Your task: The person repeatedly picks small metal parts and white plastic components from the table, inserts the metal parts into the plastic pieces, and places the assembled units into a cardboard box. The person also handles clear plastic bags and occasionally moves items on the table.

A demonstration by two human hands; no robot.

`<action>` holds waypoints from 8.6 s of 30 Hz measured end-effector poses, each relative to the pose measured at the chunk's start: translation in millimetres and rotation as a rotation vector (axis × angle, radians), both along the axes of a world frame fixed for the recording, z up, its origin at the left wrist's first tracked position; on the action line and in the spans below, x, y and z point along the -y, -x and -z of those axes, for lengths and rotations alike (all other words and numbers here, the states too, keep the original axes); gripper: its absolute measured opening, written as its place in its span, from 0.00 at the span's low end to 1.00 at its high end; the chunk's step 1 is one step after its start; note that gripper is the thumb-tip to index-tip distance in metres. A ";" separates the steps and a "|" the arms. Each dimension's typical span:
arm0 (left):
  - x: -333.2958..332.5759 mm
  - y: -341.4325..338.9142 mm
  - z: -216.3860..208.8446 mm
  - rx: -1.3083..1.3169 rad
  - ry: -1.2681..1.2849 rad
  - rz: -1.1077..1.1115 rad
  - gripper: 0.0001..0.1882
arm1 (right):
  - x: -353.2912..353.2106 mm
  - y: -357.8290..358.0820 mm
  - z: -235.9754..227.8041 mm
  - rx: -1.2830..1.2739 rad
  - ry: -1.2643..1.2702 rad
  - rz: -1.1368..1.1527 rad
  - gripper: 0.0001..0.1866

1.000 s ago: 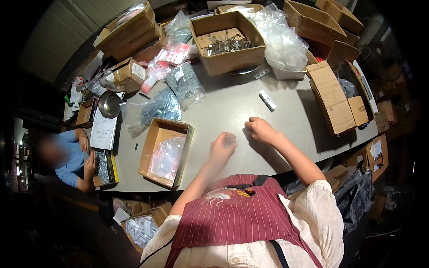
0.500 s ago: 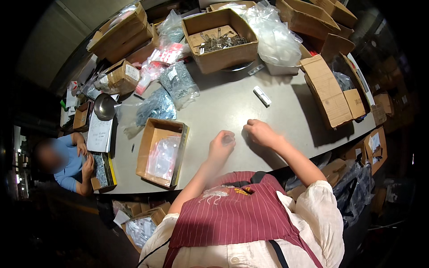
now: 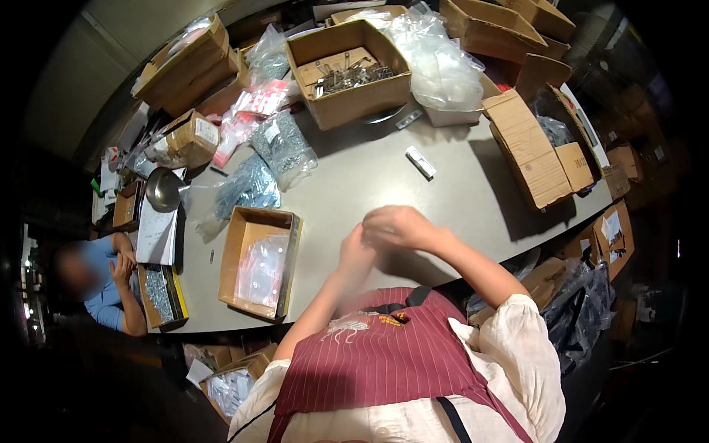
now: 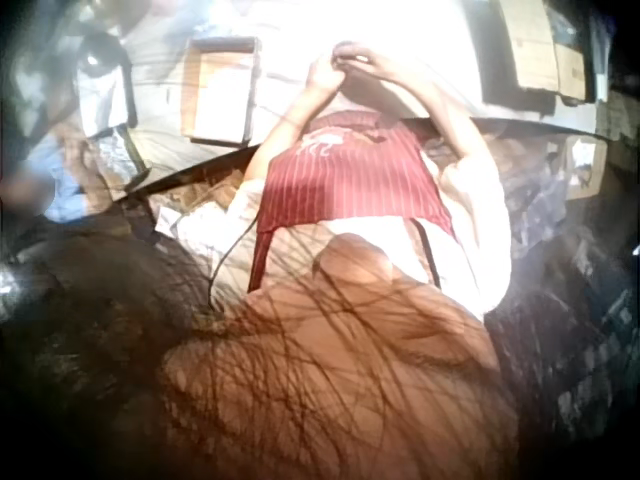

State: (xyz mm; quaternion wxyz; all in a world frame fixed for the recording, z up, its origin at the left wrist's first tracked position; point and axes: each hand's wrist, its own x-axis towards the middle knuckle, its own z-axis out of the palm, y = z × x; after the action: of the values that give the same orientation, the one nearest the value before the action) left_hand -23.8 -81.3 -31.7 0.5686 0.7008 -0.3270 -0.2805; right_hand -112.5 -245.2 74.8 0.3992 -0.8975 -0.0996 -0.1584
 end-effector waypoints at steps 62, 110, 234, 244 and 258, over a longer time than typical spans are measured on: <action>-15.4 11.7 -89.2 -0.524 0.319 -0.215 0.14 | -68.9 27.5 14.9 -0.172 -1.187 0.537 0.12; -41.3 20.4 -117.0 -0.954 0.127 0.143 0.13 | -11.3 -5.9 -64.0 -0.556 -0.472 0.037 0.04; -241.4 93.9 -176.4 0.582 -0.105 -1.086 0.02 | -202.3 -61.6 -78.9 0.269 0.139 -0.791 0.13; -374.5 118.0 -150.0 0.638 -0.271 -1.668 0.05 | -259.2 -93.5 -33.9 0.133 0.020 -0.816 0.10; -311.2 63.0 -32.7 0.453 -0.197 -0.944 0.03 | -208.9 -72.7 4.9 0.093 -0.062 -0.347 0.13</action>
State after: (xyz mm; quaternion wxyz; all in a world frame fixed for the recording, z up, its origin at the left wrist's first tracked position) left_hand -86.8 229.9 1.1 0.4797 0.8648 -0.0629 0.1346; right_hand -39.9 -36.3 69.9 0.4431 -0.8458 -0.2665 -0.1315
